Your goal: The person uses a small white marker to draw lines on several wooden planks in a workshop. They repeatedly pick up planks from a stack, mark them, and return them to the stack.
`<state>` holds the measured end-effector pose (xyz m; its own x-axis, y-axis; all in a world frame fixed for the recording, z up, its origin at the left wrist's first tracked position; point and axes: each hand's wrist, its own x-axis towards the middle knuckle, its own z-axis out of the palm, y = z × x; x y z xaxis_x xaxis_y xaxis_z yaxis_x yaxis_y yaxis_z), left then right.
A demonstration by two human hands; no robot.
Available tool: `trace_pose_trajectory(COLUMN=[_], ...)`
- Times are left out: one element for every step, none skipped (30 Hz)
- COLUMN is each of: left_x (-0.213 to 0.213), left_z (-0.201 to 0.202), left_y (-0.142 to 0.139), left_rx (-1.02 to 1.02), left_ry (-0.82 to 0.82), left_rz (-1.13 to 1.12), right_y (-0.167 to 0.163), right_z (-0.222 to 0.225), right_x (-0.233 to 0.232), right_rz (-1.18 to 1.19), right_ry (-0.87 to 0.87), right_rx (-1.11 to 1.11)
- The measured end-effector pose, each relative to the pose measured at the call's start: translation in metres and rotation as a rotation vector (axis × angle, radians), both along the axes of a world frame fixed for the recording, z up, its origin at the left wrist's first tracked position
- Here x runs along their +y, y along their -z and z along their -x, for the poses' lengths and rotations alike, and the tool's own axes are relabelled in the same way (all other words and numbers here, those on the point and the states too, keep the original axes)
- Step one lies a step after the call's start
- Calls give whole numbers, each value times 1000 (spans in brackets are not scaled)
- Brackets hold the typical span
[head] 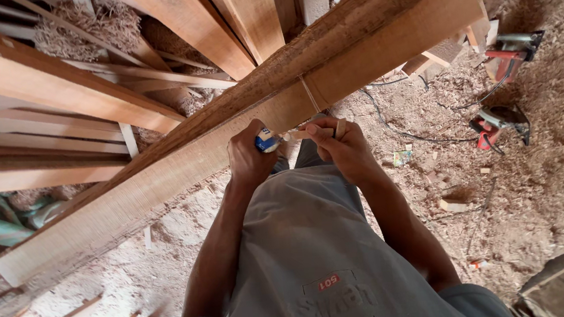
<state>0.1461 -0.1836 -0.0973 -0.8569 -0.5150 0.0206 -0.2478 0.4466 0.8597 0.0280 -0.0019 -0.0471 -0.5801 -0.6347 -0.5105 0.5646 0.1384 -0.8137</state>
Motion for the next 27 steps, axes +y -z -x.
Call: trace_pose_trajectory(left_x=[0,0,0,0,0,0,-1,-2,-4,-7,-8,-10,-13,-17,-25,-32,-40,-49,-56,-61,-66,-69,-70,-73,-75,-78,-81], left_z=[1,2,4,7,8,8,10,10,11,12,13,15,17,19,21,23,24,27,31,32,35,39,42,44,46,48,48], left_y=[2,5,9,14,20,26,33,40,47,53,58,62,64,64,64,63,60,57,53,48,44,40,36,32,29,26,24], left_rx=[-30,-65,-95,-125,-154,-184,-212,-235,-258,-280,-334,-388,-440,-444,-445,-447,-498,-549,-598,-657,-711,-763,-754,-744,-734,-722,-710], left_ry=[6,6,7,7,0,-6,-12,11,33,56,81,106,130,174,218,261,310,358,405,410,414,419,424,427,428,416,403], left_rz=[18,47,76,106,140,173,206,232,260,287,313,340,368,367,367,364,347,331,314,249,186,122,140,158,177,102,24], right_y=[4,10,15,21,28,34,39,45,50,55,60,65,70,76,80,83,86,87,88,88,87,86,83,81,80,79,79], right_z=[2,4,7,9,10,11,13,15,16,17,16,14,13,10,8,5,1,-3,-5,-7,-8,-7,-7,-6,-4,-2,-1], right_x=[4,8,13,18,22,28,34,41,47,52,57,61,64,65,65,65,63,60,57,53,49,45,42,37,33,28,23], right_rz=[68,136,205,217,229,240,198,154,112,103,93,83,89,95,103,129,152,177,165,153,143,138,130,123,90,55,20], right_ry=[24,49,74,134,194,256,329,401,472,511,550,589,595,600,605,593,579,564,555,545,534,514,493,469,446,424,399], right_rx=[-84,-169,-249,-245,-244,-243,-244,-247,-251,-266,-284,-301,-329,-358,-385,-368,-354,-340,-326,-316,-301,-255,-212,-168,-99,-31,36])
